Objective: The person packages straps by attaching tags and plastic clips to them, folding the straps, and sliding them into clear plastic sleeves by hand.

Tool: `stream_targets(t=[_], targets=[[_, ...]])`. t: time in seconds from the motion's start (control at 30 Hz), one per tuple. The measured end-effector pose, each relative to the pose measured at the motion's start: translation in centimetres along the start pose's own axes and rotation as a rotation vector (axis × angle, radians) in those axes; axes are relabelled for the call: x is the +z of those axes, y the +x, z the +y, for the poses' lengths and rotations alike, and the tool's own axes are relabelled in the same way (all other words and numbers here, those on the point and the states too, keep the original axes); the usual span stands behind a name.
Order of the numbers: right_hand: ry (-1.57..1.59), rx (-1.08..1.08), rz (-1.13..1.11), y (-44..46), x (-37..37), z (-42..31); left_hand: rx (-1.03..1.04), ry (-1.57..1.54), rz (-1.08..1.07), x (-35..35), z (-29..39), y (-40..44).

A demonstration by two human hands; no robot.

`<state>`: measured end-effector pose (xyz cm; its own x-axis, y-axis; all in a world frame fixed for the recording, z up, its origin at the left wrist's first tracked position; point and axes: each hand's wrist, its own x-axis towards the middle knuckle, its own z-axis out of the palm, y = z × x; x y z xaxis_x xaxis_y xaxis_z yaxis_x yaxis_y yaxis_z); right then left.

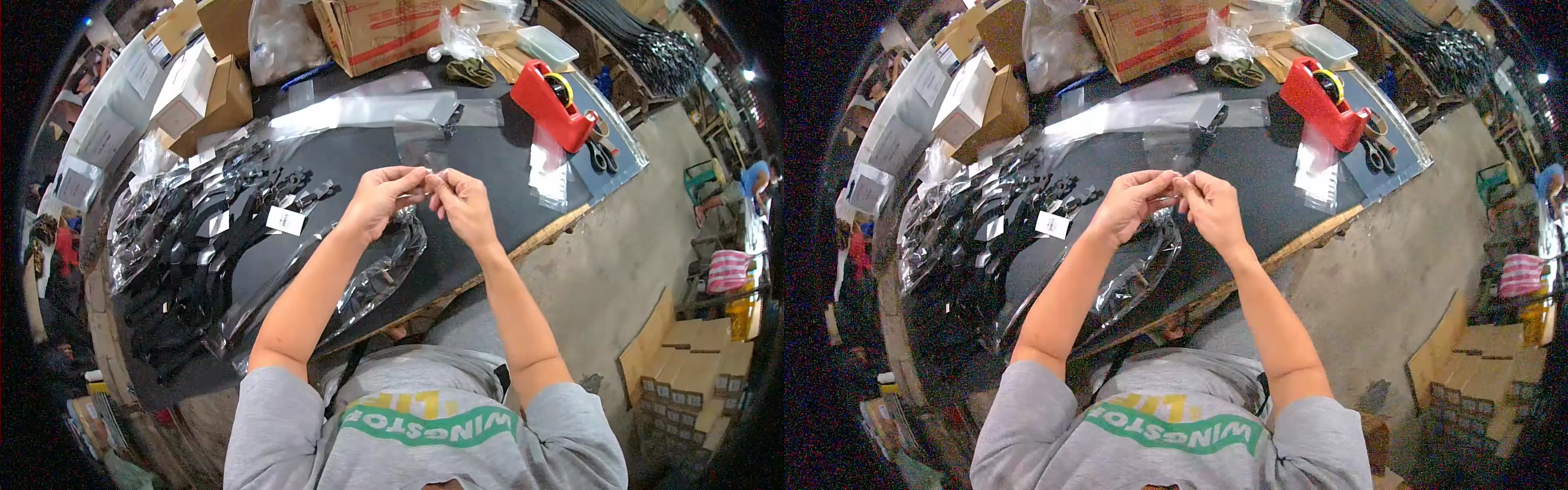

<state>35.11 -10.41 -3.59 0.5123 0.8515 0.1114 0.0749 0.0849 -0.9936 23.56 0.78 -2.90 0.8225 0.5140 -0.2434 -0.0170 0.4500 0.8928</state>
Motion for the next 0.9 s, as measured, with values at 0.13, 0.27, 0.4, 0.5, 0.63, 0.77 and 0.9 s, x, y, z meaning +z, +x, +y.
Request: stream_targets(t=[0.13,0.27,0.4,0.5,0.63,0.77,0.9], targets=[[0.032,0.066,-0.072,0.6,1.3,0.1,0.044,-0.040,0.092,-1.3,0.4,-0.7],[0.005,0.135,-0.156,1.1,1.8,-0.6,0.076,0.017,0.129,-2.6,0.3,-0.5],[0.205,0.106,-0.114,3.0,0.9,0.2,0.129,-0.110,0.144,-3.2,0.5,-0.5],[-0.392,0.161,0.157,6.6,-2.5,0.8,0.236,-0.216,0.203,-3.6,1.2,-0.7],[-0.987,0.034,0.202,11.8,-4.6,5.5,0.230,-0.309,0.217,-3.8,1.3,-0.6],[-1.034,0.312,0.347,13.4,-1.6,3.0,0.207,-0.359,0.230,-4.0,1.4,-0.6],[-0.958,0.385,0.413,14.4,-1.8,3.4,0.216,-0.397,0.228,-5.2,1.8,-1.0]])
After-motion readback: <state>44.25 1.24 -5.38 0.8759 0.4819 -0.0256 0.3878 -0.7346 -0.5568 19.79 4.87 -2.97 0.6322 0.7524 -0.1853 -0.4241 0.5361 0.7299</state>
